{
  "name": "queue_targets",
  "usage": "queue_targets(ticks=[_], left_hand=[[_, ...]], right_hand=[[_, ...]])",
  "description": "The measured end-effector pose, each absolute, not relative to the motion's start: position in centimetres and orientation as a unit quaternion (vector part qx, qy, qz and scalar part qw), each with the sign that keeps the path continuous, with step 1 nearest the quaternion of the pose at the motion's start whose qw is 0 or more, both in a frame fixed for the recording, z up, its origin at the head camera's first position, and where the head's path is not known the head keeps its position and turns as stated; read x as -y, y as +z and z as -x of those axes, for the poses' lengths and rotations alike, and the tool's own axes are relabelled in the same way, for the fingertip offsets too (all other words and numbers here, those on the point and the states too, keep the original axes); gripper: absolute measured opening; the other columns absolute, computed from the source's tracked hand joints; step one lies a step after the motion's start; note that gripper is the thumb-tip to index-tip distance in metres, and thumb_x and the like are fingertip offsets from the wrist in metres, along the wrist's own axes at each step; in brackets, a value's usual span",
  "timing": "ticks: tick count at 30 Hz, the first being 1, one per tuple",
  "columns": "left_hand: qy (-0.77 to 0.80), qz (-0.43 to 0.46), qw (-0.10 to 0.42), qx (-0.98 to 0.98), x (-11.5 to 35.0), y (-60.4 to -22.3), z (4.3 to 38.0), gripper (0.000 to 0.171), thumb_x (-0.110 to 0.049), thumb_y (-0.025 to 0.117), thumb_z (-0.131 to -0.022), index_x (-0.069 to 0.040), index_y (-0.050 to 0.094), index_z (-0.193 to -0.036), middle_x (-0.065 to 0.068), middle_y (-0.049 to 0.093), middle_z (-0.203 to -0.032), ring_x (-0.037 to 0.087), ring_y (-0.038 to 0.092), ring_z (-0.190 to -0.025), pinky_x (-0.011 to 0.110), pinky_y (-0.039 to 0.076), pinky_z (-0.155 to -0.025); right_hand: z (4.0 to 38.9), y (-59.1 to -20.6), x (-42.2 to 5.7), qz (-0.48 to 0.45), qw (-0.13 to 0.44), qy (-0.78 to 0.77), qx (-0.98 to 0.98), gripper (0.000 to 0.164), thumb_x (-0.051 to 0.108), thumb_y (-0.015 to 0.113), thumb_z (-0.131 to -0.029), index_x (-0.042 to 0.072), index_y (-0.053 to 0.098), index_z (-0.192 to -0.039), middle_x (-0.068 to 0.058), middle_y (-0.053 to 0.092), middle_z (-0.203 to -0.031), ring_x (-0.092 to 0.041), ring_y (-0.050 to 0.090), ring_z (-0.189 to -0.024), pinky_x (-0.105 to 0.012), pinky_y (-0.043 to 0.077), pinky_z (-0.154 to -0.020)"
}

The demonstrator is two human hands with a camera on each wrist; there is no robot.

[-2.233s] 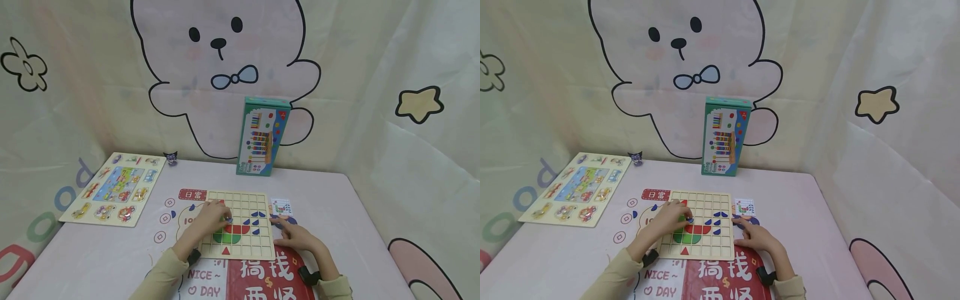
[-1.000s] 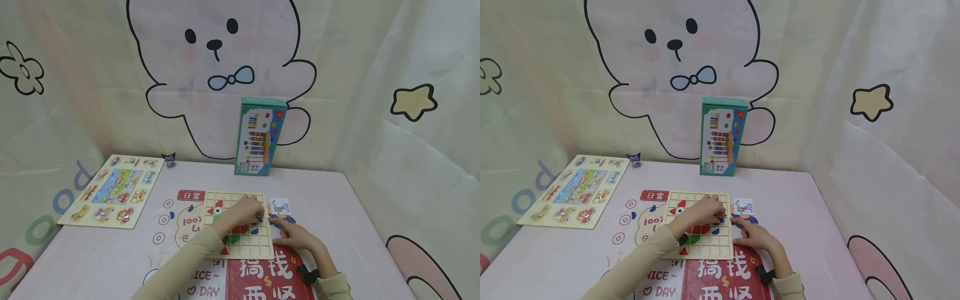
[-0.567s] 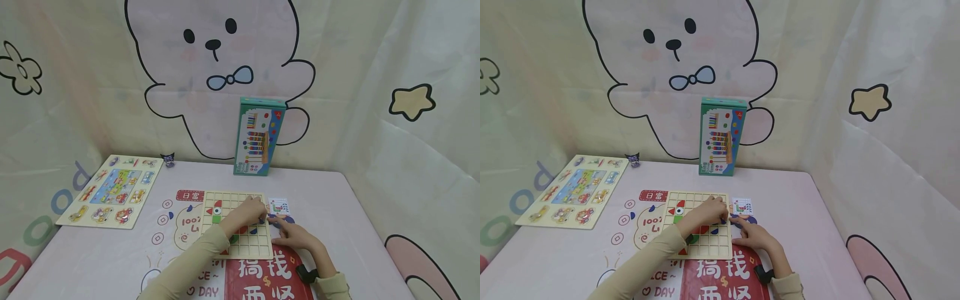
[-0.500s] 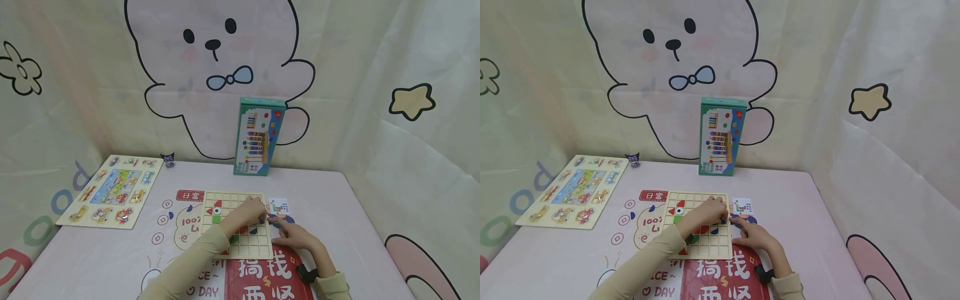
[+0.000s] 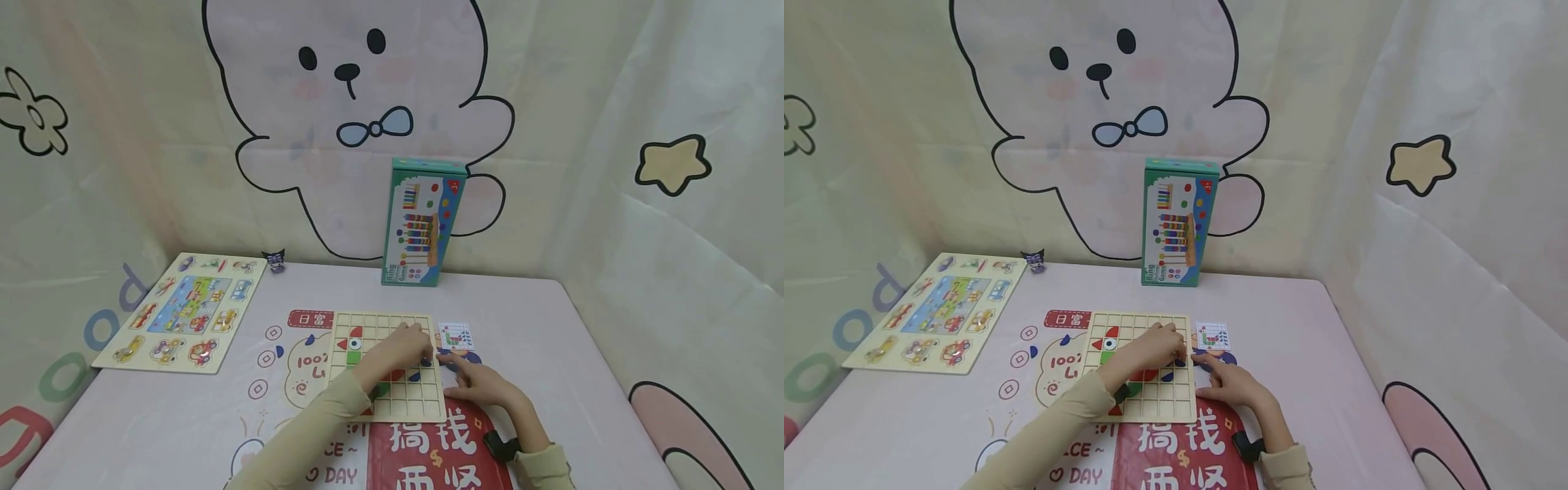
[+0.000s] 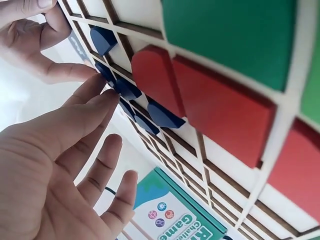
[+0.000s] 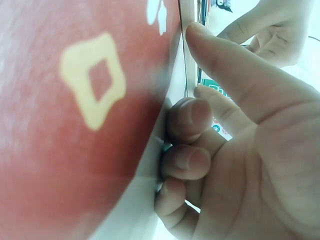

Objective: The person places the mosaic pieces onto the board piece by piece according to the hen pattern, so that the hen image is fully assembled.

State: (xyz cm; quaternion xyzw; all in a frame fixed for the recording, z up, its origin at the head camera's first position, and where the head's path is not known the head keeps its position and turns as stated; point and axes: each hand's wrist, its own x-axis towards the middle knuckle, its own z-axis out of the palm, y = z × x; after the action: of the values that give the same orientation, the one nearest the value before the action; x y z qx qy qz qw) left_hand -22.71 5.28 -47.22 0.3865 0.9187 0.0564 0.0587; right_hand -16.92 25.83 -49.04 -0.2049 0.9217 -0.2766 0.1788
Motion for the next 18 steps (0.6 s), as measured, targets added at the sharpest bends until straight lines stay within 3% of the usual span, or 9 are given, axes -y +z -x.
queue_targets(ticks=[9,18], left_hand=[[0.089,-0.372,0.039,-0.923,-3.7,-46.6,22.5,0.013,-0.022,0.063,-0.087,-0.027,0.073,-0.095,-0.012,0.068,-0.094,0.010,0.051,-0.086,0.033,0.042,-0.083],[0.109,-0.362,0.051,-0.924,-3.3,-46.9,22.5,0.013,-0.020,0.064,-0.086,-0.025,0.071,-0.096,-0.011,0.066,-0.091,0.011,0.051,-0.085,0.034,0.041,-0.084]], right_hand=[[17.0,-49.0,-25.9,0.198,0.182,-0.273,-0.924,0.065,0.040,0.066,-0.083,0.022,0.040,-0.139,0.004,0.048,-0.061,-0.007,0.042,-0.050,-0.023,0.037,-0.050],[17.0,-49.1,-25.9,0.198,0.178,-0.274,-0.924,0.064,0.040,0.066,-0.083,0.022,0.040,-0.139,0.006,0.047,-0.062,-0.005,0.041,-0.050,-0.022,0.037,-0.050]])
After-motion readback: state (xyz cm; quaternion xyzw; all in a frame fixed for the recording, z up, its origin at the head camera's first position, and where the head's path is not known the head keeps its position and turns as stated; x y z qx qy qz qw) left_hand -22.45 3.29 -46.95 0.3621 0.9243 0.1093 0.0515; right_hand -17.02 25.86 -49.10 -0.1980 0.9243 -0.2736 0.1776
